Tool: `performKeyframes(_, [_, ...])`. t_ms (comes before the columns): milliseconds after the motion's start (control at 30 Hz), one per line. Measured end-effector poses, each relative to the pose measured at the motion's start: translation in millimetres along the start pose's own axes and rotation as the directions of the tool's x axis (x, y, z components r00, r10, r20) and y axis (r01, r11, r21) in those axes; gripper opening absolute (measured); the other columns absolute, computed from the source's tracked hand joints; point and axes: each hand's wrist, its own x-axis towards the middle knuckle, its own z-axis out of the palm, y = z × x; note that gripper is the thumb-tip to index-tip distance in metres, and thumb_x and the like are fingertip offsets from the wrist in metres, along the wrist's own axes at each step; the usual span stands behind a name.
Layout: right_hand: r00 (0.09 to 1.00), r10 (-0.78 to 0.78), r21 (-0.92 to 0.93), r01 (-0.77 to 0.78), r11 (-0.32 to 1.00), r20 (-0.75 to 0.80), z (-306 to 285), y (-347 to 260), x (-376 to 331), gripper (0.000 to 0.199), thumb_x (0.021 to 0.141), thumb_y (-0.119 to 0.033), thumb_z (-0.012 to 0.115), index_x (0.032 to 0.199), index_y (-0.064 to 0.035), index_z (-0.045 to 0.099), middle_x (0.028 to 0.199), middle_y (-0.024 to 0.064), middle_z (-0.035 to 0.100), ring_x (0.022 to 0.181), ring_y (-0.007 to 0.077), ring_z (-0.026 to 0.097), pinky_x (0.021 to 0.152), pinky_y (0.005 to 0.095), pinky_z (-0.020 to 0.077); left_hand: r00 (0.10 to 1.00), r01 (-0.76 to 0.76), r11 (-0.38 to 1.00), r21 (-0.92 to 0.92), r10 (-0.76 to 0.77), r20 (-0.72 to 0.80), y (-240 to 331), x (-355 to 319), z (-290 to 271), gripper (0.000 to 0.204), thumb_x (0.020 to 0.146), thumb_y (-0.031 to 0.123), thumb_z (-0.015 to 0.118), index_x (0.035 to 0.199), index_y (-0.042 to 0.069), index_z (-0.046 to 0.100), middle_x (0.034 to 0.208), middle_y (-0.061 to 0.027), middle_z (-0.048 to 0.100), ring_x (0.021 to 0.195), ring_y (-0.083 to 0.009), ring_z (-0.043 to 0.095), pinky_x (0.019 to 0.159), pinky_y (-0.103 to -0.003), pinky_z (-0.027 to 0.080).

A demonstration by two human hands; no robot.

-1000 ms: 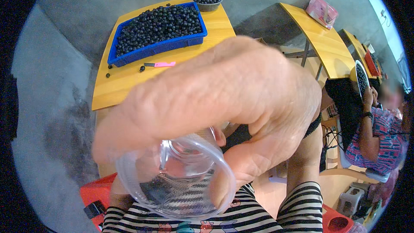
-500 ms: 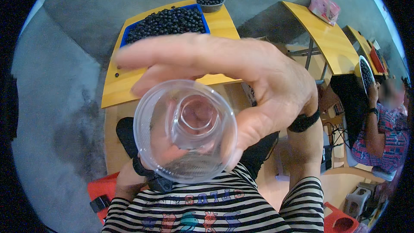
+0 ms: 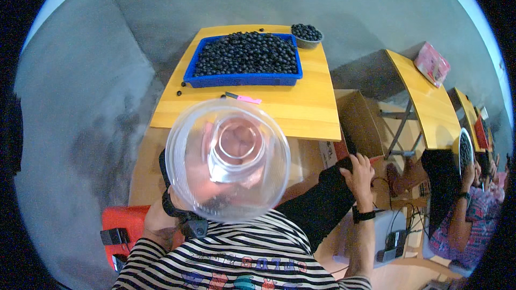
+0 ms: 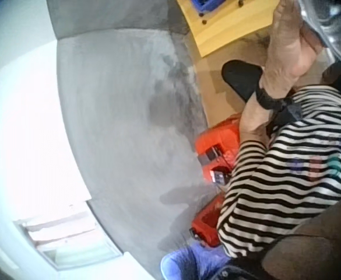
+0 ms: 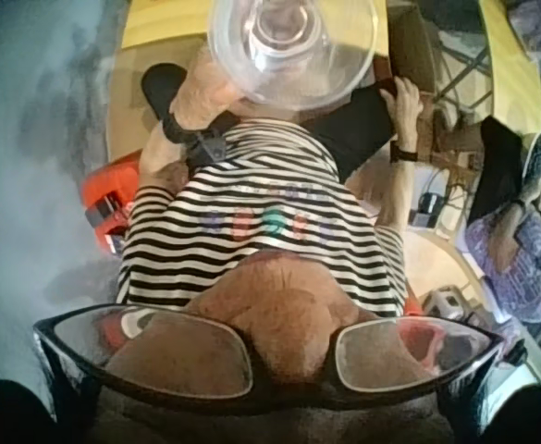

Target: The recorder trims or cleans small black rubber/plastic parts using a utility knife.

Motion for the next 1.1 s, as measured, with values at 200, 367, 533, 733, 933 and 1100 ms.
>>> performKeyframes(200, [0.977,0.139,-0.024,-0.145,0.989,-0.163,14.6,1.0,-3.2,0.049,0.075,-0.037,0.066,0.117,-0.0134,0.056,0.132,0.0079,0.044,0.127,0.0310,0.033,0.096,0.0566,0.0283,0.993,-0.013,0.997,0.072,0.004,0.121,9.5,-15.8,29.3,0.062,0.084,0.039,0.063,0.127,0.000,0.043,0.120,-0.0090,0.054,0.110,-0.0167,0.053,0.096,-0.033,0.043])
performKeyframes(367, [0.969,0.246,0.026,-0.246,0.969,-0.021,16.5,1.7,7.0,0.043,0.073,-0.035,0.068,0.110,-0.0160,0.059,0.127,0.0045,0.046,0.125,0.0284,0.034,0.093,0.0576,0.0304,0.991,0.020,0.998,0.055,-0.028,0.133,9.9,-27.9,45.6,0.065,0.082,0.039,0.065,0.128,-0.001,0.043,0.122,-0.0078,0.053,0.110,-0.0142,0.053,0.094,-0.030,0.044])
performKeyframes(533, [0.967,0.256,-0.005,-0.256,0.967,-0.001,13.2,-12.1,20.3,0.037,0.074,-0.037,0.067,0.103,-0.0152,0.061,0.118,0.0044,0.050,0.119,0.0287,0.039,0.089,0.0565,0.0345,0.985,-0.019,0.994,0.106,0.000,0.172,14.6,-32.4,46.1,0.066,0.081,0.039,0.067,0.128,-0.002,0.043,0.124,-0.0099,0.051,0.112,-0.0147,0.052,0.096,-0.031,0.042])
performKeyframes(733, [0.957,0.286,-0.054,-0.289,0.956,-0.053,19.4,-2.7,26.6,0.032,0.071,-0.037,0.068,0.095,-0.0173,0.061,0.109,0.0020,0.053,0.111,0.0277,0.044,0.083,0.0554,0.0386,0.995,-0.094,0.955,0.280,0.081,0.058,19.5,-27.7,62.2,0.064,0.076,0.052,0.066,0.107,-0.002,0.054,0.094,-0.0233,0.058,0.089,-0.0304,0.059,0.077,-0.040,0.047])
performKeyframes(933, [0.955,0.291,-0.042,-0.293,0.955,-0.060,18.9,-5.8,26.2,0.032,0.070,-0.038,0.069,0.095,-0.0181,0.062,0.109,0.0017,0.053,0.111,0.0279,0.045,0.083,0.0551,0.0392,0.977,-0.032,0.983,0.180,-0.007,0.215,29.1,-28.8,53.4,0.065,0.079,0.039,0.069,0.125,-0.001,0.046,0.123,-0.0112,0.053,0.112,-0.0157,0.051,0.098,-0.030,0.039])
performKeyframes(1100, [0.957,0.284,-0.025,-0.285,0.958,-0.062,8.2,-14.3,22.6,0.032,0.072,-0.037,0.067,0.095,-0.0163,0.061,0.110,0.0029,0.053,0.111,0.0279,0.045,0.083,0.0538,0.0395,0.964,-0.056,0.975,0.213,-0.002,0.266,37.1,-24.6,54.9,0.063,0.080,0.037,0.069,0.124,-0.002,0.047,0.119,-0.0112,0.055,0.108,-0.0151,0.054,0.094,-0.029,0.042])
